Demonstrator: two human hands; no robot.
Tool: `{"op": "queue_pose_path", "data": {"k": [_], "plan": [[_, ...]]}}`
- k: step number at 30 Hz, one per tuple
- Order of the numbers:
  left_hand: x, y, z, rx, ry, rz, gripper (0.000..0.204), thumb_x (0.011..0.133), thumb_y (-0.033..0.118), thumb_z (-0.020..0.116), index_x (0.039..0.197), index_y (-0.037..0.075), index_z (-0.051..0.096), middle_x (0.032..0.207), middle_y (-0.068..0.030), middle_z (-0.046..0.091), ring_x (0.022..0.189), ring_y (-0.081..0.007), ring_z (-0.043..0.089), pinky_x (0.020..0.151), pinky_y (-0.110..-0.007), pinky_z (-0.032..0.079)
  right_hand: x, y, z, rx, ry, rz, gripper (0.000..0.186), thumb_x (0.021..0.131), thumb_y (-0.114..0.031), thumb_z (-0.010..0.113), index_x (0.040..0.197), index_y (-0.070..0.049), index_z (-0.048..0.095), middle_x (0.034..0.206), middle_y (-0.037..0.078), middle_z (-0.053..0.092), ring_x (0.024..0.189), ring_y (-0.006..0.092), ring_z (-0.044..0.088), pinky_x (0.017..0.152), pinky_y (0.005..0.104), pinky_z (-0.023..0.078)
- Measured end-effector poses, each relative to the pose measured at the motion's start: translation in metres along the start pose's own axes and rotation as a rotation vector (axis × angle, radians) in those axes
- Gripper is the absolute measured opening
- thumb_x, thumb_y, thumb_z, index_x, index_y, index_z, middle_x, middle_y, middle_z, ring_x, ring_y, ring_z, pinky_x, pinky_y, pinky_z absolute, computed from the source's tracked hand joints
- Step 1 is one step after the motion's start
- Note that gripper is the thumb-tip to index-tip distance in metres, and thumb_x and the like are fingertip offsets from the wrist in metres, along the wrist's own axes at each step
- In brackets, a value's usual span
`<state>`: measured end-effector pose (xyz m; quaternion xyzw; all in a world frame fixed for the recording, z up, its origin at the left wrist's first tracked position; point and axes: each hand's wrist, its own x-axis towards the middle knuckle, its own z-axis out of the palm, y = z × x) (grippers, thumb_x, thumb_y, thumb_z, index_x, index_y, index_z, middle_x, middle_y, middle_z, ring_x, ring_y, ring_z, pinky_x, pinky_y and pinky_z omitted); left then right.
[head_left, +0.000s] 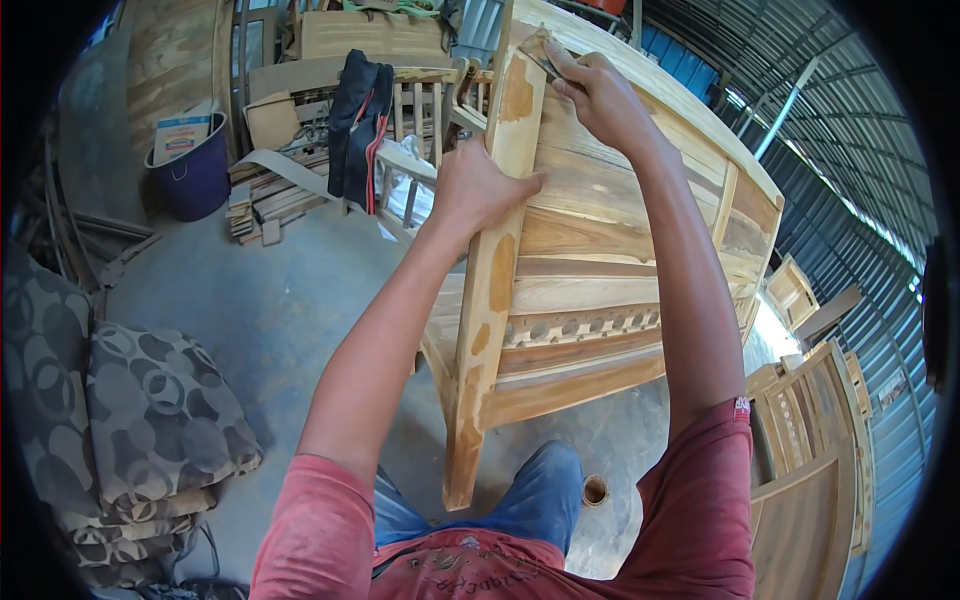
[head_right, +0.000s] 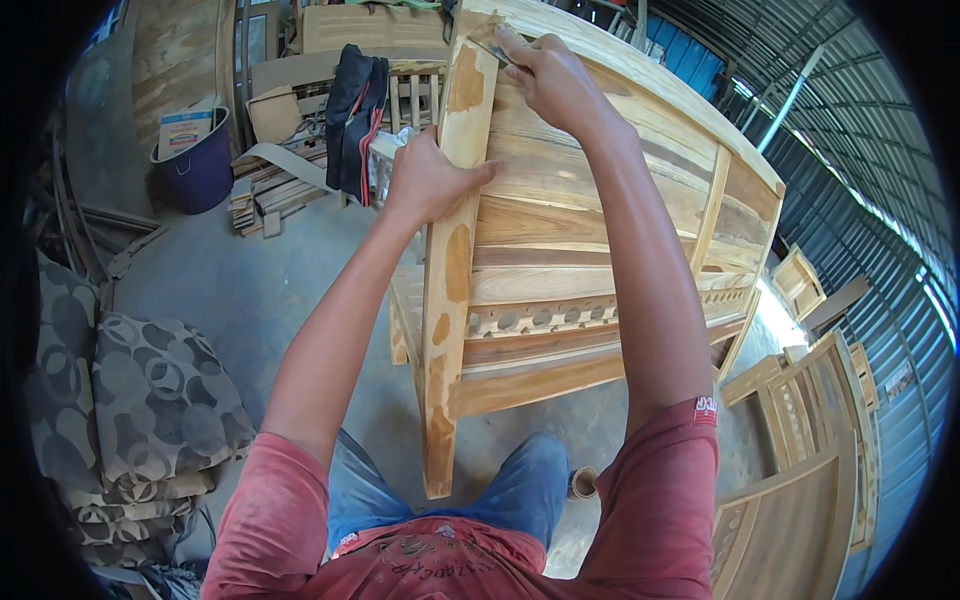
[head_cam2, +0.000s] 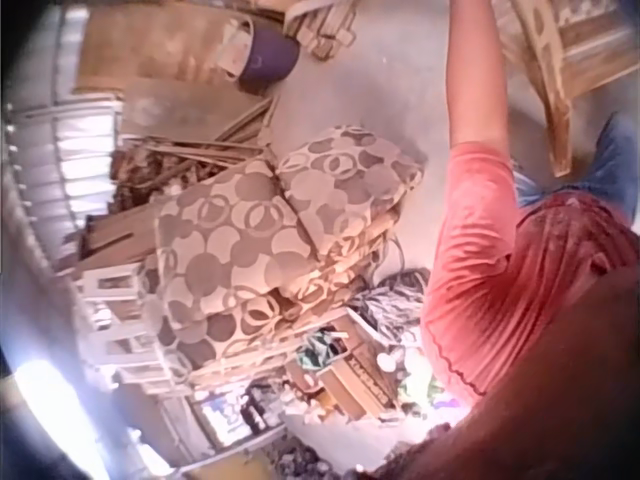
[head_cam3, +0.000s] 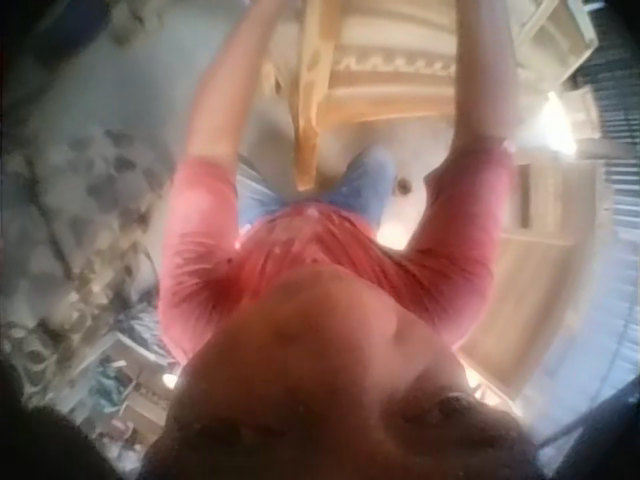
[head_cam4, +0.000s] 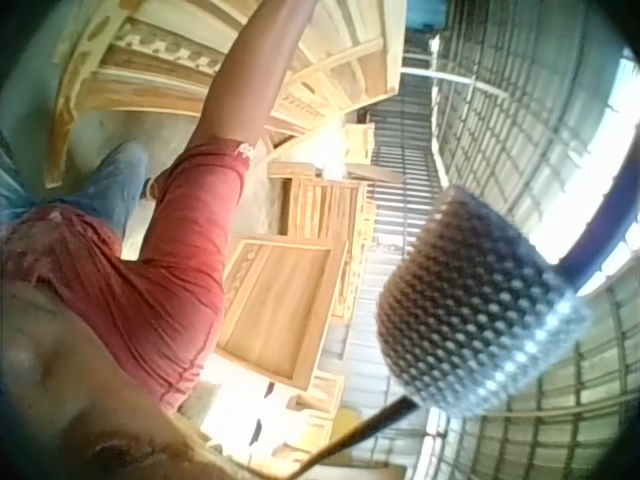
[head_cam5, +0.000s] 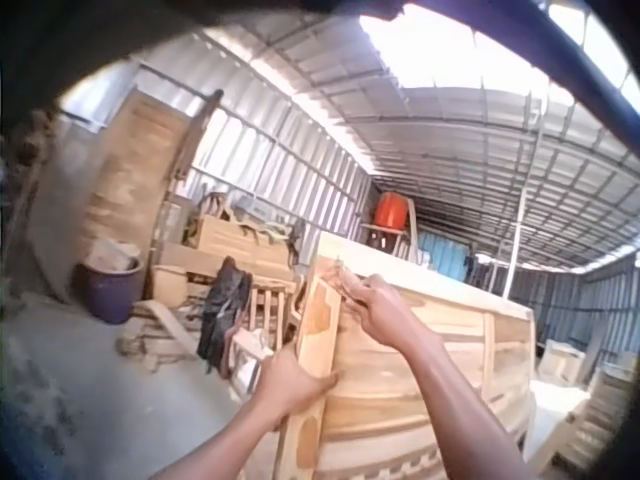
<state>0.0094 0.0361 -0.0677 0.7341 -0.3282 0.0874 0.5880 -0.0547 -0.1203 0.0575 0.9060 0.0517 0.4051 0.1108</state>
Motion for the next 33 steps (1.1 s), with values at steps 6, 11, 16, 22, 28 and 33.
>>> {"op": "queue_pose_path", "data": {"k": [6, 11, 16, 22, 28, 33], "plan": [[0.002, -0.004, -0.003, 0.001, -0.008, -0.027, 0.067, 0.067, 0.036, 0.092, 0.107, -0.011, 0.067, 0.094, -0.0225, 0.075, 0.072, -0.0284, 0.073, 0.064, -0.035, 0.06, 0.009, -0.001, -0.039, 0.027, -0.257, 0.222, 0.03, 0.095, -0.017, 0.065, 0.119, -0.002, 0.073, 0.078, 0.013, 0.068, 0.063, 0.0278, 0.058, 0.068, 0.0401, 0.049], [0.004, -0.011, 0.002, 0.007, 0.001, 0.009, 0.069, 0.067, 0.04, 0.093, 0.106, -0.011, 0.068, 0.093, -0.0223, 0.075, 0.072, -0.028, 0.073, 0.062, -0.034, 0.06, 0.03, -0.034, -0.048, 0.434, -0.219, 0.485, 0.03, 0.097, -0.02, 0.061, 0.1, 0.008, 0.071, 0.065, 0.005, 0.056, 0.054, 0.0179, 0.045, 0.058, 0.0362, 0.045], [0.0, -0.006, 0.002, -0.06, 0.023, 0.06, 0.071, 0.066, 0.043, 0.095, 0.104, -0.01, 0.068, 0.091, -0.0223, 0.074, 0.068, -0.0269, 0.073, 0.058, -0.033, 0.059, 0.046, -0.036, -0.039, 0.411, -0.412, 0.435, 0.034, 0.087, -0.022, 0.059, 0.073, 0.006, 0.069, 0.06, 0.012, 0.062, 0.053, 0.0269, 0.051, 0.059, 0.0386, 0.05], [-0.003, -0.006, -0.004, -0.158, -0.049, 0.002, 0.07, 0.088, 0.058, 0.073, 0.103, -0.01, 0.068, 0.093, -0.0243, 0.073, 0.078, -0.0324, 0.072, 0.07, -0.04, 0.058, -0.011, -0.055, -0.033, 0.193, -0.323, 0.294, 0.043, 0.092, -0.028, 0.06, 0.068, 0.008, 0.06, 0.053, 0.005, 0.046, 0.05, 0.0177, 0.038, 0.052, 0.0347, 0.042], [0.001, -0.02, 0.006, -0.238, 0.061, 0.023, 0.075, 0.104, 0.062, 0.042, 0.104, -0.009, 0.067, 0.094, -0.0255, 0.072, 0.084, -0.0367, 0.067, 0.081, -0.045, 0.051, -0.041, -0.073, -0.024, 0.221, -0.352, 0.368, 0.042, 0.093, -0.029, 0.059, 0.074, 0.009, 0.062, 0.055, 0.008, 0.047, 0.049, 0.0206, 0.037, 0.052, 0.0367, 0.043], [-0.003, -0.023, 0.009, -0.23, 0.102, 0.031, 0.074, 0.107, 0.059, 0.035, 0.111, -0.008, 0.067, 0.098, -0.0243, 0.072, 0.09, -0.0352, 0.066, 0.085, -0.043, 0.05, -0.048, -0.073, -0.023, 0.251, -0.327, 0.368, 0.038, 0.091, -0.025, 0.057, 0.082, 0.01, 0.066, 0.061, 0.016, 0.055, 0.052, 0.0262, 0.043, 0.058, 0.0414, 0.047]]}}
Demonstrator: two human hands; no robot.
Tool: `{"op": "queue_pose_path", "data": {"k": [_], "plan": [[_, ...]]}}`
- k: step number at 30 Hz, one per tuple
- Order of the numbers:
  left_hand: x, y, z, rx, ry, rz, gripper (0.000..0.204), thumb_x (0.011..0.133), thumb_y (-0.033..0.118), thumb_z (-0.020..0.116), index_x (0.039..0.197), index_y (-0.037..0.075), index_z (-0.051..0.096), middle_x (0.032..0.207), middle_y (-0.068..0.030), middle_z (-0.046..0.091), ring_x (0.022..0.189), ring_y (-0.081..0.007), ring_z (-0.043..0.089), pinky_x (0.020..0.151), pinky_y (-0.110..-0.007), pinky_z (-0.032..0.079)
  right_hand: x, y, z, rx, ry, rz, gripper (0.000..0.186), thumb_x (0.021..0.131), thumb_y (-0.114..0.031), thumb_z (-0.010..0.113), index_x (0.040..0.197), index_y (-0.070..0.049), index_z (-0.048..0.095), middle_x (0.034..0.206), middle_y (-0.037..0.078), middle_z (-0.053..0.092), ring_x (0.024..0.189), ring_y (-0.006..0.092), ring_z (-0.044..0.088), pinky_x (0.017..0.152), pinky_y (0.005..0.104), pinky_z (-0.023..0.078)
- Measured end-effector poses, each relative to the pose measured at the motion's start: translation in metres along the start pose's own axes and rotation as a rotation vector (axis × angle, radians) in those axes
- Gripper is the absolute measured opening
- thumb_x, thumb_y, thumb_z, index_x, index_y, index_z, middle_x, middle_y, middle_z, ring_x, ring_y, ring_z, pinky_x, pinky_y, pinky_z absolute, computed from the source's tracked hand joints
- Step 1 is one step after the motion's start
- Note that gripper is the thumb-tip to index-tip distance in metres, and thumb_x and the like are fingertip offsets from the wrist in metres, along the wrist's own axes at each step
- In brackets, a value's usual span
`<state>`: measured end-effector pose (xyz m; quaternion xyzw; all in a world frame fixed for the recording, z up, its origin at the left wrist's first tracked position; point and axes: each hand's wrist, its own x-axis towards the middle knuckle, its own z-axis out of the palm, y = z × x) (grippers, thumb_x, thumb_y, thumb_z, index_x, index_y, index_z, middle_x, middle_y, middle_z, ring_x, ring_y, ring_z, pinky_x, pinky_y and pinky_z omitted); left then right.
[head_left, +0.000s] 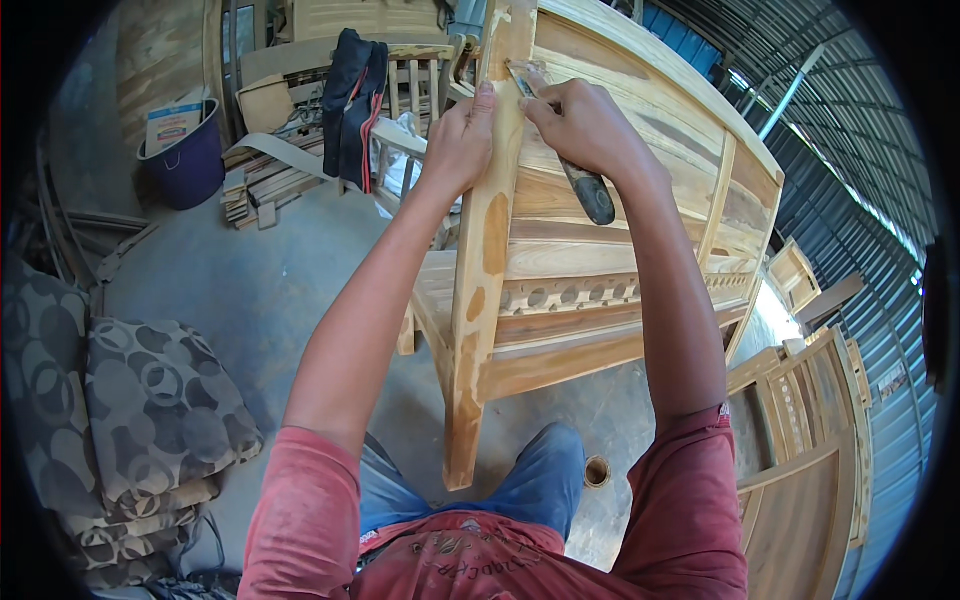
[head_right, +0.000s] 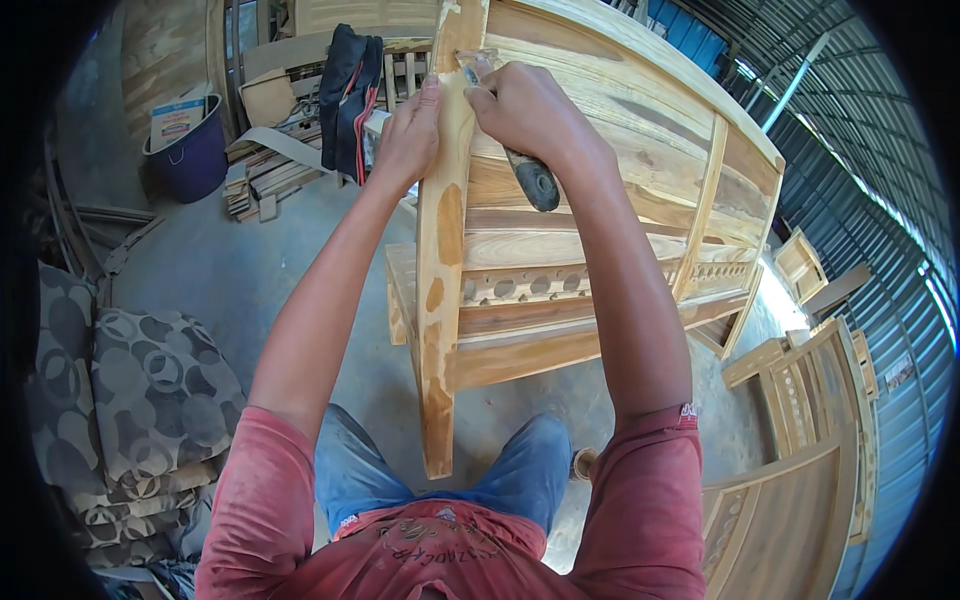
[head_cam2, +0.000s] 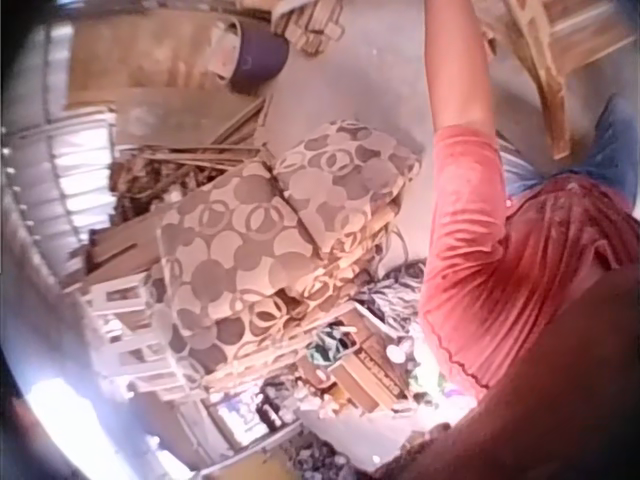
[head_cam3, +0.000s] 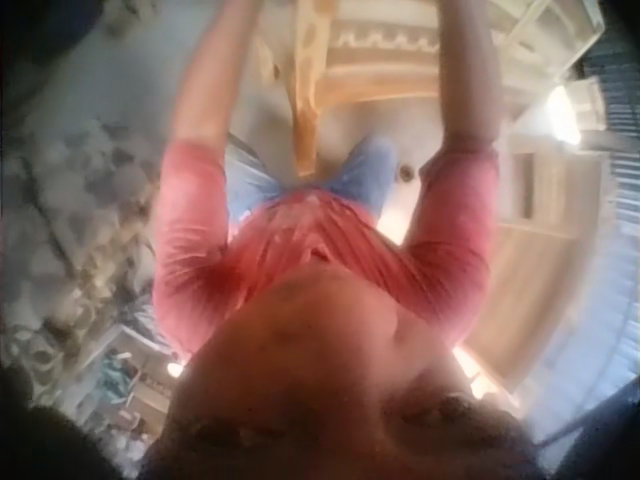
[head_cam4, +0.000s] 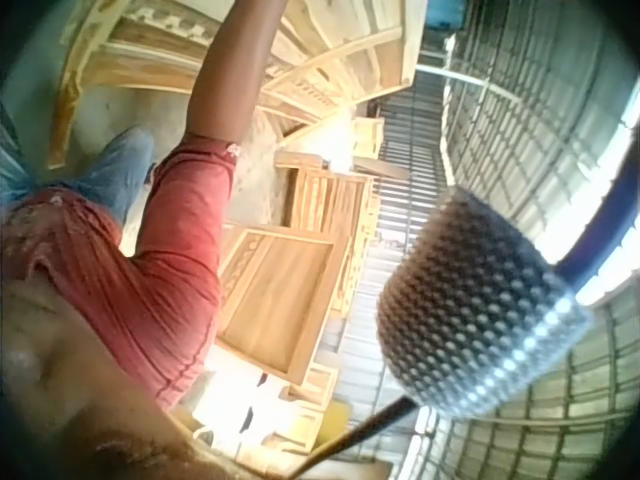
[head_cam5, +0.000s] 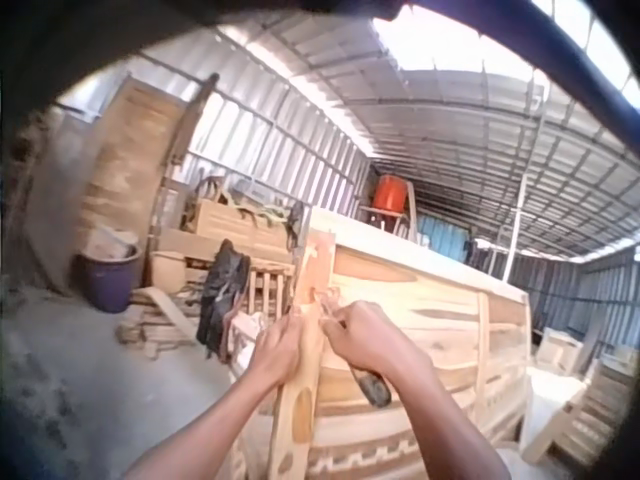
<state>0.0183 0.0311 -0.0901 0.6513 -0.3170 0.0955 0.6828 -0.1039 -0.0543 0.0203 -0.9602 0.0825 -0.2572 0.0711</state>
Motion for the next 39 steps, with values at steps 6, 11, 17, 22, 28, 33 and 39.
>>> {"op": "queue_pose_path", "data": {"k": [6, 11, 17, 22, 28, 33, 39], "plan": [[0.001, 0.001, -0.001, 0.048, 0.044, 0.059, 0.071, 0.107, 0.055, 0.039, 0.097, -0.01, 0.066, 0.087, -0.0282, 0.069, 0.076, -0.0416, 0.064, 0.076, -0.048, 0.05, 0.006, -0.001, -0.012, -0.027, 0.034, -0.029, 0.04, 0.094, -0.029, 0.059, 0.095, 0.009, 0.073, 0.059, 0.012, 0.055, 0.05, 0.0219, 0.045, 0.055, 0.0374, 0.046], [-0.004, 0.001, -0.004, 0.055, 0.064, 0.083, 0.069, 0.107, 0.052, 0.041, 0.091, -0.01, 0.067, 0.084, -0.0295, 0.069, 0.073, -0.0439, 0.064, 0.075, -0.05, 0.051, 0.03, -0.019, -0.038, 0.096, 0.069, 0.049, 0.04, 0.092, -0.029, 0.059, 0.099, 0.008, 0.073, 0.063, 0.013, 0.058, 0.052, 0.0241, 0.048, 0.057, 0.0371, 0.048], [-0.006, 0.002, 0.006, 0.016, 0.104, 0.11, 0.065, 0.107, 0.05, 0.042, 0.092, -0.009, 0.068, 0.083, -0.0285, 0.069, 0.072, -0.0429, 0.063, 0.074, -0.05, 0.05, 0.087, 0.0, -0.02, 0.073, 0.069, -0.022, 0.037, 0.087, -0.026, 0.059, 0.068, 0.006, 0.065, 0.057, 0.009, 0.057, 0.052, 0.0262, 0.047, 0.06, 0.0384, 0.049], [-0.007, 0.005, -0.004, 0.036, 0.082, 0.073, 0.065, 0.107, 0.05, 0.042, 0.092, -0.008, 0.069, 0.083, -0.0278, 0.07, 0.072, -0.0429, 0.063, 0.073, -0.049, 0.05, 0.047, -0.03, -0.012, -0.16, 0.018, -0.027, 0.044, 0.093, -0.036, 0.061, 0.102, 0.004, 0.076, 0.057, 0.006, 0.053, 0.052, 0.0181, 0.047, 0.055, 0.0323, 0.045], [-0.006, -0.003, -0.004, 0.042, 0.112, 0.083, 0.065, 0.107, 0.05, 0.043, 0.092, -0.008, 0.068, 0.082, -0.0276, 0.07, 0.072, -0.0427, 0.063, 0.073, -0.049, 0.05, 0.058, -0.024, -0.015, -0.122, 0.117, -0.066, 0.045, 0.093, -0.038, 0.06, 0.094, 0.005, 0.075, 0.059, 0.007, 0.055, 0.053, 0.0196, 0.045, 0.057, 0.0346, 0.046], [-0.011, 0.0, 0.012, -0.001, 0.114, 0.07, 0.066, 0.107, 0.05, 0.043, 0.093, -0.008, 0.069, 0.082, -0.0274, 0.07, 0.072, -0.0422, 0.064, 0.072, -0.049, 0.05, 0.117, 0.029, 0.014, -0.087, 0.226, -0.271, 0.038, 0.086, -0.027, 0.06, 0.07, 0.006, 0.068, 0.058, 0.01, 0.057, 0.053, 0.0267, 0.049, 0.06, 0.0386, 0.049], [-0.003, -0.001, -0.004, 0.048, 0.068, 0.067, 0.065, 0.106, 0.05, 0.043, 0.095, -0.008, 0.069, 0.084, -0.027, 0.071, 0.073, -0.0421, 0.065, 0.073, -0.048, 0.051, 0.046, 0.004, -0.022, -0.152, 0.037, -0.071, 0.042, 0.095, -0.035, 0.059, 0.088, 0.004, 0.07, 0.062, 0.008, 0.057, 0.053, 0.0214, 0.049, 0.058, 0.0374, 0.047]]}}
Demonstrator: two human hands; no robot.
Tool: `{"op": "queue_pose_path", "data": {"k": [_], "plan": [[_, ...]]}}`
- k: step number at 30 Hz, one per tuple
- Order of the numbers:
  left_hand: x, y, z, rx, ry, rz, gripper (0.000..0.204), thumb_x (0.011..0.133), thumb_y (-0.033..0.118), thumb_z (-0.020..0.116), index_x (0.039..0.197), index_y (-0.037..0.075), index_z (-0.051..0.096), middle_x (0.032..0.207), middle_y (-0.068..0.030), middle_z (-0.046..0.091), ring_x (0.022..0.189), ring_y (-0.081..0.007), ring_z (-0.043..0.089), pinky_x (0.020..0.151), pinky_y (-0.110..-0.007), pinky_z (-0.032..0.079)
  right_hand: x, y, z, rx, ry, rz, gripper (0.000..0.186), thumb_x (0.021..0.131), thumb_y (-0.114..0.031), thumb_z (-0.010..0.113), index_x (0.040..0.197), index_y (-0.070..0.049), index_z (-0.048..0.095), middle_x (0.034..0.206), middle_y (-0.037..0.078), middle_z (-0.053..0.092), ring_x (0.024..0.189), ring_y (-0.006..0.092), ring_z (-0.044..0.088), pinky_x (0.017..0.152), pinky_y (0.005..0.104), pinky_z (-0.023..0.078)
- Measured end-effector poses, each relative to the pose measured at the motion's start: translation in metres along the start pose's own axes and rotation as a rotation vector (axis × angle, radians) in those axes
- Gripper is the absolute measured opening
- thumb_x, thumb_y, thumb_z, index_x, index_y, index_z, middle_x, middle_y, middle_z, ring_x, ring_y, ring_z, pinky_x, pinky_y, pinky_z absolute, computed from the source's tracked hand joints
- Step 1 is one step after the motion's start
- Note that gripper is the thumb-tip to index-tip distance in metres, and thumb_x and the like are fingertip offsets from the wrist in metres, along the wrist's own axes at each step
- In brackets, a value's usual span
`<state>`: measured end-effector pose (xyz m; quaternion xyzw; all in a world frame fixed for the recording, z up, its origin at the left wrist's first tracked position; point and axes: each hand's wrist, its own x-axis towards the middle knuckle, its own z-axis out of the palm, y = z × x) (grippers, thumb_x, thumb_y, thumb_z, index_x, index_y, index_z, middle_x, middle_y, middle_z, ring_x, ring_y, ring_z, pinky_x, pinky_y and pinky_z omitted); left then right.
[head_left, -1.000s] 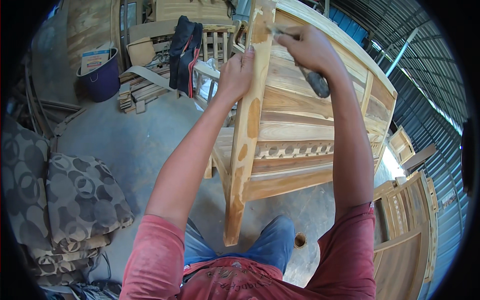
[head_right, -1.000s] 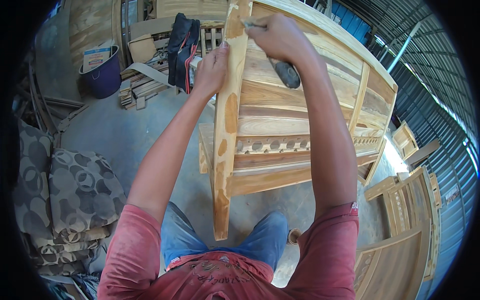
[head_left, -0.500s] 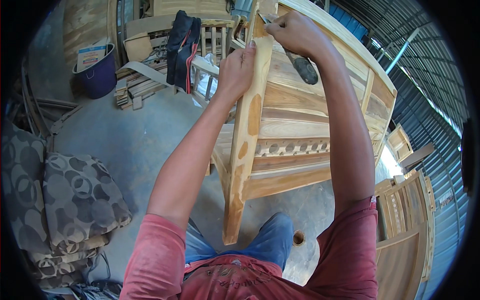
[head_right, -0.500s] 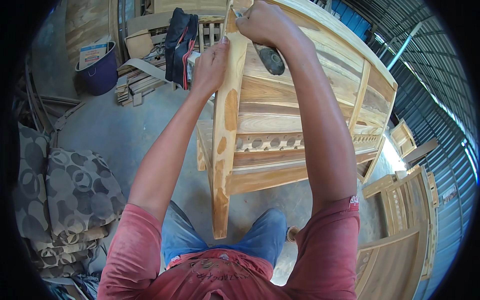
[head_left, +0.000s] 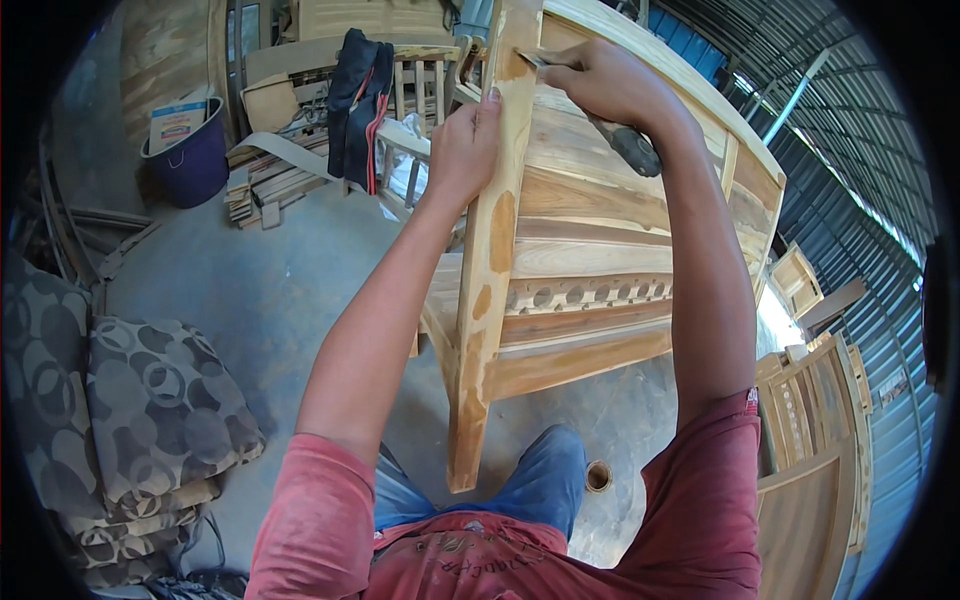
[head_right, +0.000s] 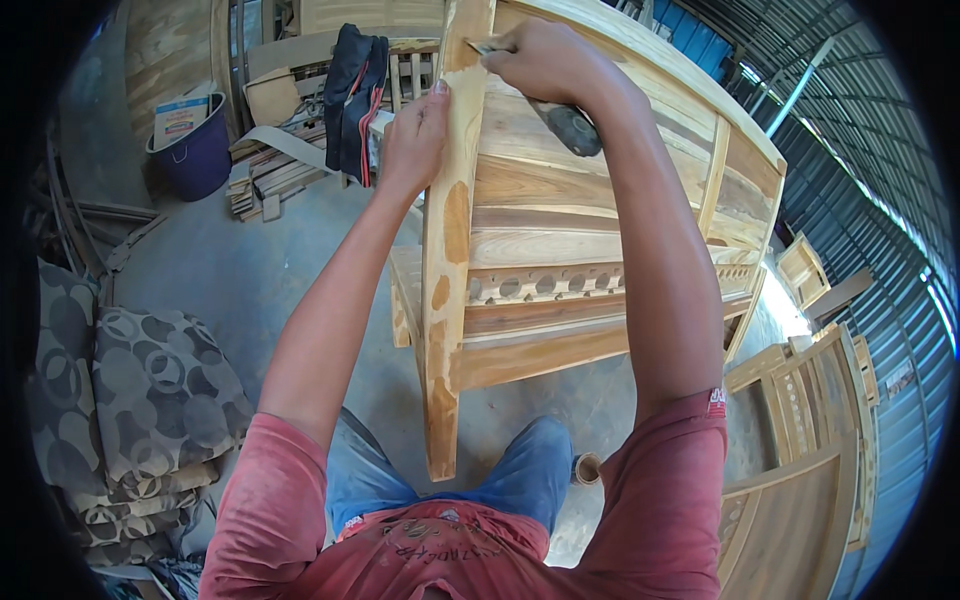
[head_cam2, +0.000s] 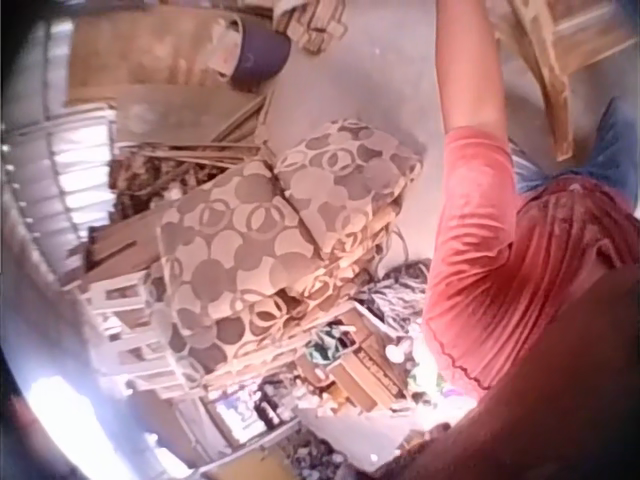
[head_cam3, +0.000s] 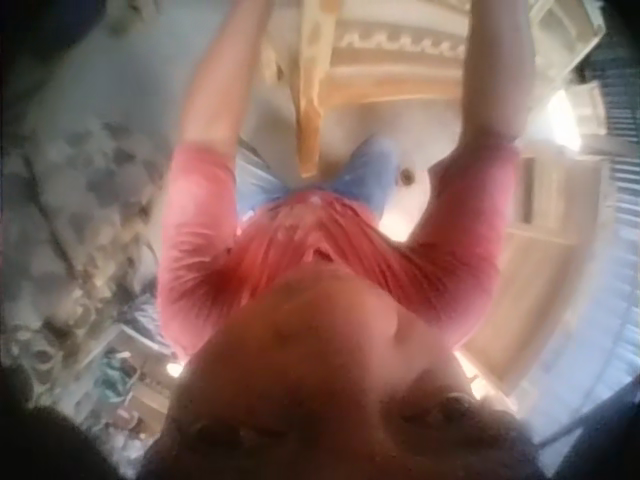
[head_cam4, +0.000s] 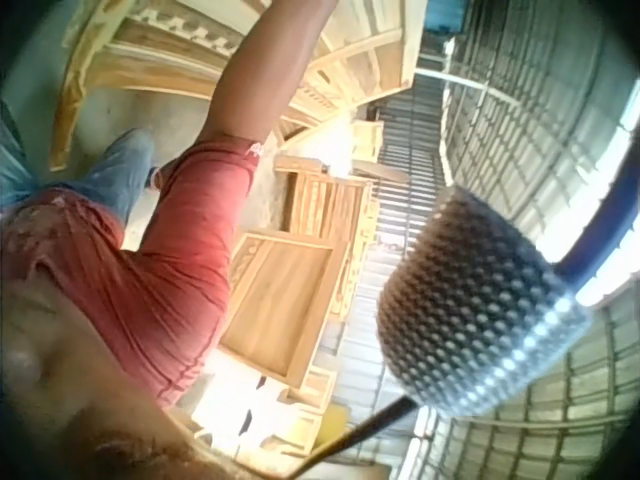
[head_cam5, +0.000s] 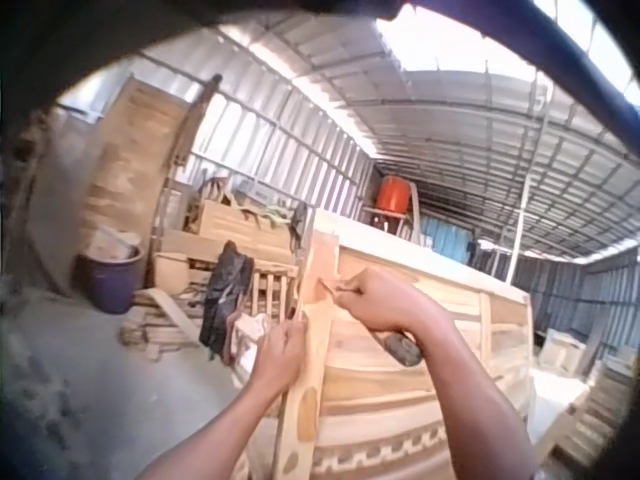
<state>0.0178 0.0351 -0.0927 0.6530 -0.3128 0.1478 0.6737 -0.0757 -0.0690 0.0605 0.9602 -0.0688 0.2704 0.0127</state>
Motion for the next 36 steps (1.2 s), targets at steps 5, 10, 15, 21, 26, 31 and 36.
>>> {"op": "queue_pose_path", "data": {"k": [5, 10, 15, 21, 26, 31, 36], "plan": [[-0.001, 0.003, 0.008, 0.0, 0.039, 0.012, 0.063, 0.106, 0.05, 0.043, 0.097, -0.007, 0.07, 0.084, -0.0263, 0.071, 0.073, -0.0419, 0.065, 0.073, -0.047, 0.051, 0.003, 0.027, 0.006, 0.056, 0.167, 0.05, 0.04, 0.098, -0.032, 0.057, 0.087, 0.004, 0.068, 0.064, 0.009, 0.059, 0.053, 0.0216, 0.052, 0.058, 0.0383, 0.048], [-0.003, 0.001, 0.006, 0.004, 0.043, 0.021, 0.063, 0.106, 0.049, 0.043, 0.097, -0.007, 0.07, 0.084, -0.0257, 0.071, 0.073, -0.0414, 0.065, 0.072, -0.047, 0.051, 0.007, 0.022, 0.017, 0.094, 0.132, 0.013, 0.037, 0.099, -0.031, 0.056, 0.09, 0.003, 0.07, 0.064, 0.009, 0.06, 0.052, 0.0199, 0.054, 0.054, 0.0368, 0.048], [-0.003, 0.003, 0.002, 0.01, 0.044, 0.011, 0.062, 0.106, 0.049, 0.043, 0.097, -0.007, 0.07, 0.084, -0.0256, 0.071, 0.074, -0.0412, 0.065, 0.072, -0.047, 0.051, -0.006, 0.002, -0.009, 0.282, 0.11, 0.219, 0.037, 0.095, -0.029, 0.058, 0.099, 0.005, 0.073, 0.067, 0.013, 0.062, 0.051, 0.0269, 0.052, 0.056, 0.0407, 0.048], [-0.003, -0.001, 0.005, -0.007, 0.017, 0.005, 0.065, 0.106, 0.052, 0.043, 0.103, -0.007, 0.069, 0.091, -0.0238, 0.072, 0.079, -0.0377, 0.066, 0.076, -0.044, 0.051, 0.038, -0.006, -0.034, 0.192, 0.079, 0.162, 0.038, 0.092, -0.029, 0.059, 0.079, 0.004, 0.071, 0.06, 0.008, 0.058, 0.052, 0.0212, 0.051, 0.056, 0.0344, 0.049], [-0.002, -0.004, 0.008, -0.029, 0.012, -0.018, 0.068, 0.105, 0.055, 0.043, 0.105, -0.008, 0.069, 0.094, -0.0243, 0.073, 0.082, -0.0373, 0.066, 0.078, -0.043, 0.051, 0.027, 0.041, 0.009, 0.173, -0.136, 0.056, 0.038, 0.091, -0.029, 0.06, 0.079, 0.004, 0.071, 0.059, 0.008, 0.056, 0.052, 0.0211, 0.049, 0.057, 0.0344, 0.047], [0.003, -0.011, 0.006, -0.049, 0.036, -0.019, 0.069, 0.105, 0.055, 0.042, 0.101, -0.008, 0.07, 0.093, -0.0265, 0.072, 0.081, -0.0405, 0.066, 0.079, -0.046, 0.052, -0.049, 0.001, 0.021, 0.098, -0.155, 0.036, 0.037, 0.095, -0.028, 0.062, 0.08, 0.004, 0.072, 0.056, 0.003, 0.049, 0.048, 0.0161, 0.041, 0.052, 0.032, 0.043], [0.004, -0.012, 0.012, -0.062, 0.05, -0.01, 0.07, 0.104, 0.057, 0.042, 0.103, -0.008, 0.07, 0.095, -0.0264, 0.072, 0.084, -0.0408, 0.066, 0.081, -0.046, 0.051, -0.082, 0.029, 0.038, -0.003, 0.073, -0.164, 0.038, 0.092, -0.028, 0.058, 0.087, 0.007, 0.071, 0.066, 0.018, 0.062, 0.055, 0.0325, 0.054, 0.062, 0.0439, 0.049]]}}
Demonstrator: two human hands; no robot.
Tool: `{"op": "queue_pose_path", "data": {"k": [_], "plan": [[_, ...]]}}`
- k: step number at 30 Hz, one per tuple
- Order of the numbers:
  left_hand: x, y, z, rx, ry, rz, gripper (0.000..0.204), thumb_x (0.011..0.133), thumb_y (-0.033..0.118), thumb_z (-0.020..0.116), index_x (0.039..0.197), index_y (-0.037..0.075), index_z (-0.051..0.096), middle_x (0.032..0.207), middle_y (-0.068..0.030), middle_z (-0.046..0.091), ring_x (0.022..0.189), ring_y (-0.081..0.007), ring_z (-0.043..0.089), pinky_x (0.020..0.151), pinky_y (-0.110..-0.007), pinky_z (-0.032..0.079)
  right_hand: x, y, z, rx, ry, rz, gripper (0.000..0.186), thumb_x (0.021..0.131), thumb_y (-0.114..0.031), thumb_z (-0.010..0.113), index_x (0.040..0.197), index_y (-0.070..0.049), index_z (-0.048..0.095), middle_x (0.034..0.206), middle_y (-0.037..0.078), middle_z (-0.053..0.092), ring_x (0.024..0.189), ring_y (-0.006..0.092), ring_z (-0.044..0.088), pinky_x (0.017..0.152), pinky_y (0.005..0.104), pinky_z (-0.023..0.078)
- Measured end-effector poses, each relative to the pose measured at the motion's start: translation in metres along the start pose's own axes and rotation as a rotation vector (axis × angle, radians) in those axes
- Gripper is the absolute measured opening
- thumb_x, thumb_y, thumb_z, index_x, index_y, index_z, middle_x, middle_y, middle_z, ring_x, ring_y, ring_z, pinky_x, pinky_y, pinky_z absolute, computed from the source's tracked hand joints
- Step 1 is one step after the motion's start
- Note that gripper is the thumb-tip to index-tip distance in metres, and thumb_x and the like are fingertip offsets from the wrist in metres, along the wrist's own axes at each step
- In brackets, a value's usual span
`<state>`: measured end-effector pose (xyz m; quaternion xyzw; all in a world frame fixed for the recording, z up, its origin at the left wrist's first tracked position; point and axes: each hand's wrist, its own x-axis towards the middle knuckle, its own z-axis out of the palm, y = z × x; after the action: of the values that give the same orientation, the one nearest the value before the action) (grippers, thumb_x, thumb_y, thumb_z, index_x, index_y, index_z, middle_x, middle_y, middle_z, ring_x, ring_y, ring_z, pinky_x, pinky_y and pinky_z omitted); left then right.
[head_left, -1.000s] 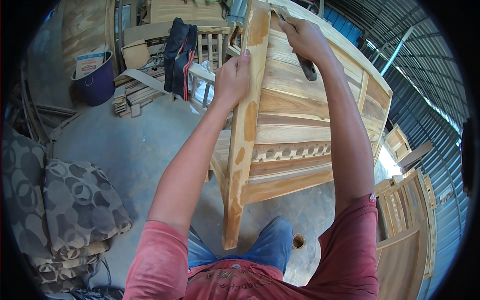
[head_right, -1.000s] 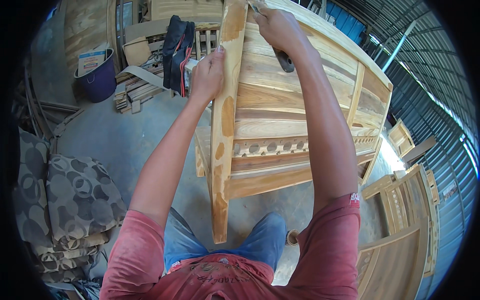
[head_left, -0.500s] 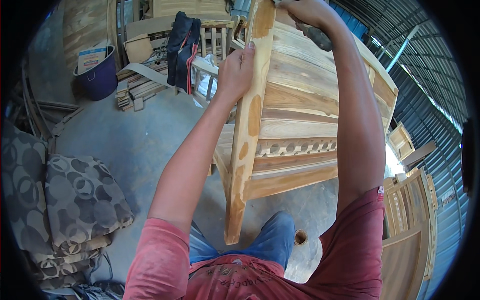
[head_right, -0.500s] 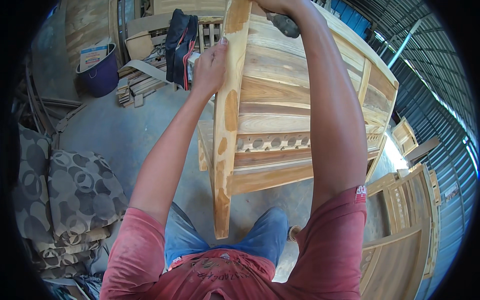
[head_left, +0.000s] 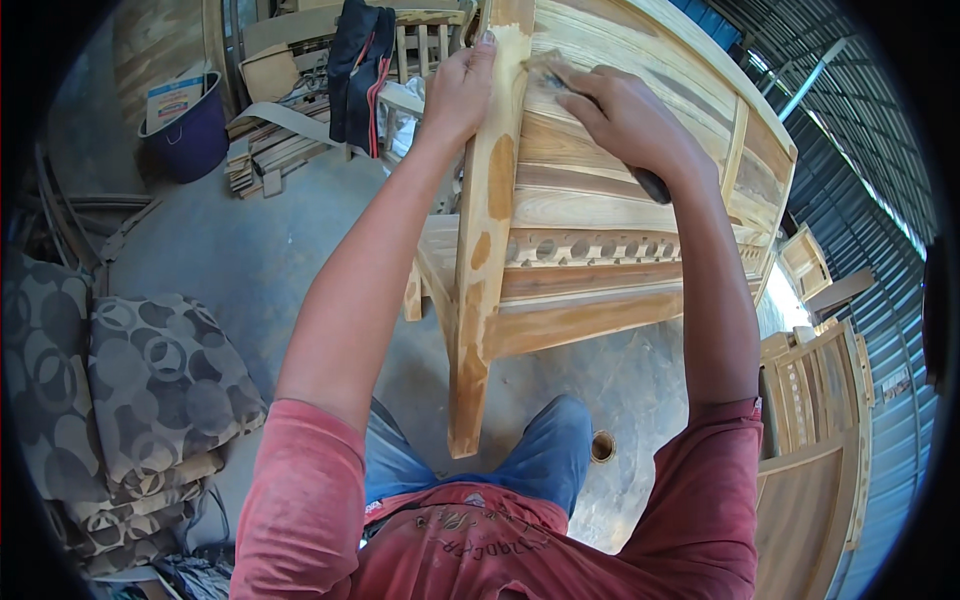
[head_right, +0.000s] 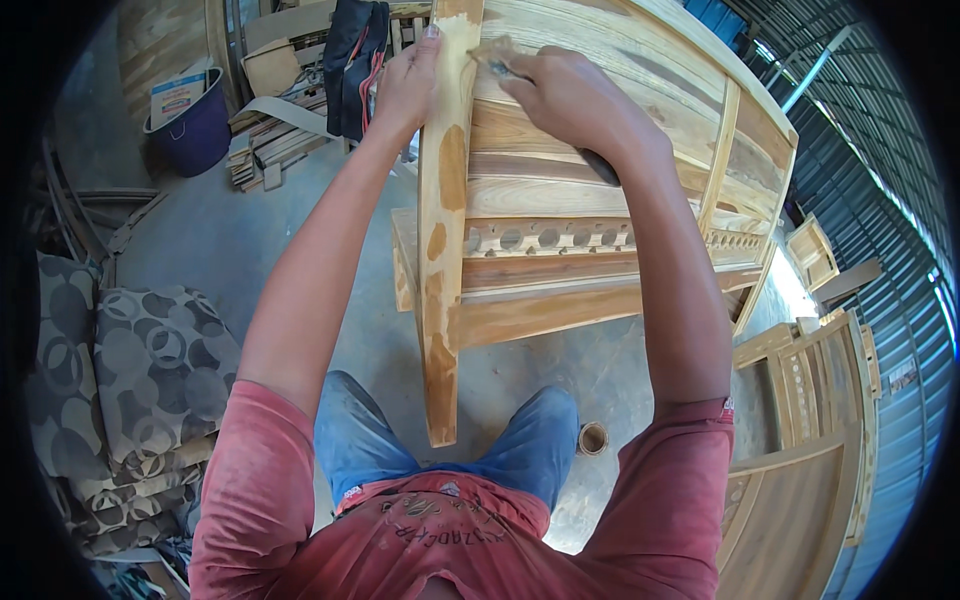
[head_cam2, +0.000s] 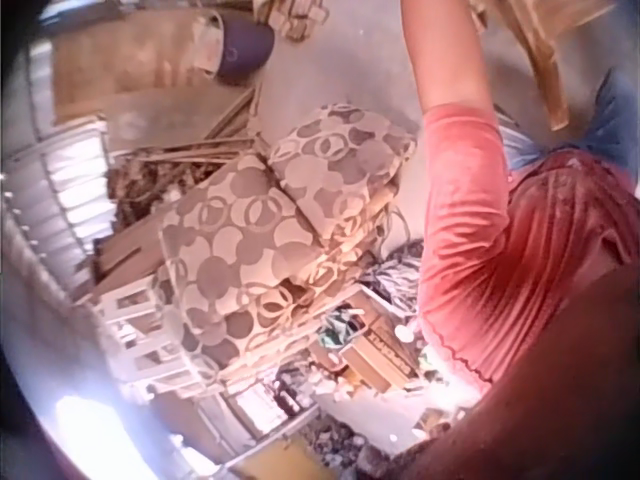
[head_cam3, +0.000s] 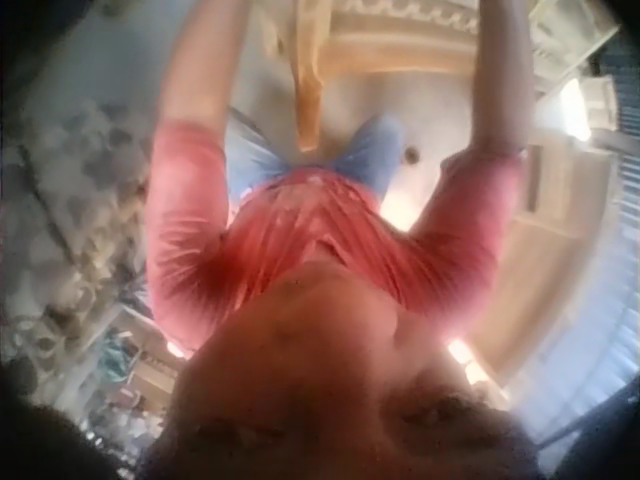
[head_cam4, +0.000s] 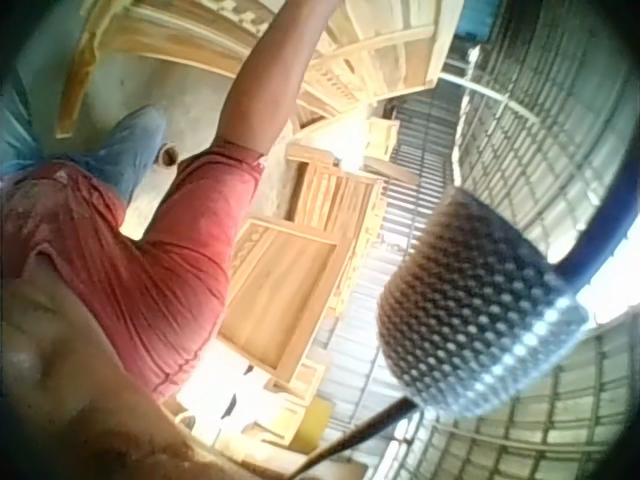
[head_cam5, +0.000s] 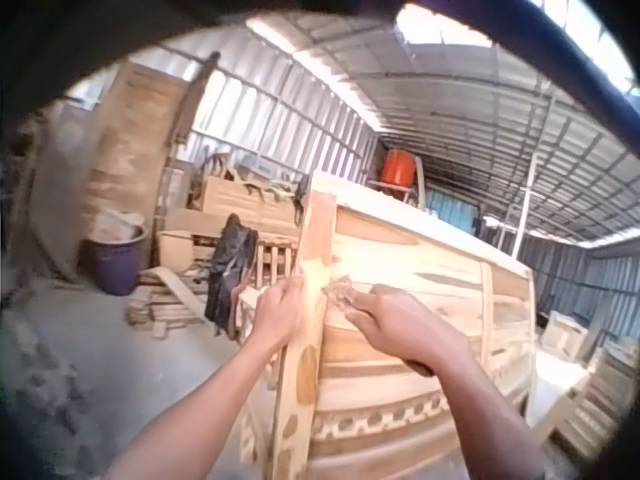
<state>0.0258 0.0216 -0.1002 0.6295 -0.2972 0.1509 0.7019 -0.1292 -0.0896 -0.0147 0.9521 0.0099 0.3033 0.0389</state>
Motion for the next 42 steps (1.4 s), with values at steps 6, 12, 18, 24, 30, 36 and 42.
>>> {"op": "queue_pose_path", "data": {"k": [6, 12, 18, 24, 30, 36, 42], "plan": [[-0.001, -0.001, -0.002, 0.005, -0.005, -0.02, 0.07, 0.104, 0.057, 0.042, 0.104, -0.007, 0.07, 0.096, -0.026, 0.072, 0.086, -0.0411, 0.065, 0.082, -0.046, 0.051, 0.013, 0.028, 0.012, -0.058, 0.165, -0.297, 0.029, 0.102, -0.026, 0.057, 0.123, -0.009, 0.067, 0.096, 0.01, 0.063, 0.074, 0.0287, 0.057, 0.074, 0.0387, 0.047], [-0.003, 0.001, 0.006, -0.021, -0.014, 0.027, 0.07, 0.103, 0.058, 0.042, 0.103, -0.007, 0.069, 0.096, -0.0257, 0.072, 0.086, -0.0415, 0.065, 0.081, -0.047, 0.05, 0.062, 0.058, 0.032, 0.318, 0.085, -0.41, 0.037, 0.088, -0.025, 0.059, 0.073, 0.007, 0.069, 0.06, 0.013, 0.06, 0.055, 0.0272, 0.053, 0.062, 0.0389, 0.05], [0.004, 0.002, -0.005, 0.065, -0.051, -0.07, 0.072, 0.103, 0.059, 0.041, 0.105, -0.007, 0.069, 0.095, -0.0263, 0.072, 0.086, -0.0424, 0.065, 0.081, -0.047, 0.05, 0.019, 0.022, 0.003, -0.034, -0.034, -0.191, 0.03, 0.105, -0.026, 0.058, 0.126, -0.009, 0.07, 0.094, 0.006, 0.066, 0.075, 0.0234, 0.059, 0.075, 0.0368, 0.048], [-0.004, 0.004, 0.002, 0.018, 0.002, -0.074, 0.063, 0.102, 0.053, 0.049, 0.103, -0.005, 0.072, 0.091, -0.0212, 0.072, 0.086, -0.037, 0.067, 0.08, -0.044, 0.052, 0.03, -0.03, -0.023, 0.195, -0.039, 0.269, 0.036, 0.098, -0.029, 0.059, 0.098, 0.005, 0.072, 0.063, 0.009, 0.059, 0.05, 0.0192, 0.05, 0.058, 0.0369, 0.048], [0.007, 0.012, -0.003, -0.043, -0.119, -0.16, 0.053, 0.1, 0.044, 0.051, 0.098, -0.006, 0.071, 0.086, -0.0168, 0.072, 0.08, -0.0298, 0.064, 0.077, -0.039, 0.051, 0.063, -0.019, -0.009, 0.213, -0.182, 0.435, 0.033, 0.089, -0.023, 0.06, 0.08, 0.007, 0.071, 0.06, 0.013, 0.059, 0.054, 0.0262, 0.051, 0.061, 0.0385, 0.05], [0.008, 0.011, -0.006, 0.002, -0.162, -0.118, 0.054, 0.103, 0.042, 0.046, 0.1, -0.006, 0.07, 0.092, -0.0184, 0.071, 0.083, -0.0292, 0.064, 0.079, -0.039, 0.05, 0.009, -0.062, -0.014, 0.142, -0.278, 0.325, 0.038, 0.095, -0.026, 0.058, 0.086, 0.009, 0.07, 0.059, 0.012, 0.054, 0.047, 0.0229, 0.044, 0.056, 0.0388, 0.048], [0.011, 0.013, -0.005, -0.036, -0.201, -0.145, 0.055, 0.104, 0.043, 0.045, 0.105, -0.006, 0.069, 0.097, -0.0181, 0.071, 0.087, -0.0279, 0.064, 0.081, -0.038, 0.051, -0.044, -0.064, 0.032, 0.172, -0.118, 0.155, 0.039, 0.093, -0.023, 0.056, 0.089, 0.015, 0.066, 0.059, 0.017, 0.048, 0.049, 0.0263, 0.041, 0.056, 0.0419, 0.047]]}}
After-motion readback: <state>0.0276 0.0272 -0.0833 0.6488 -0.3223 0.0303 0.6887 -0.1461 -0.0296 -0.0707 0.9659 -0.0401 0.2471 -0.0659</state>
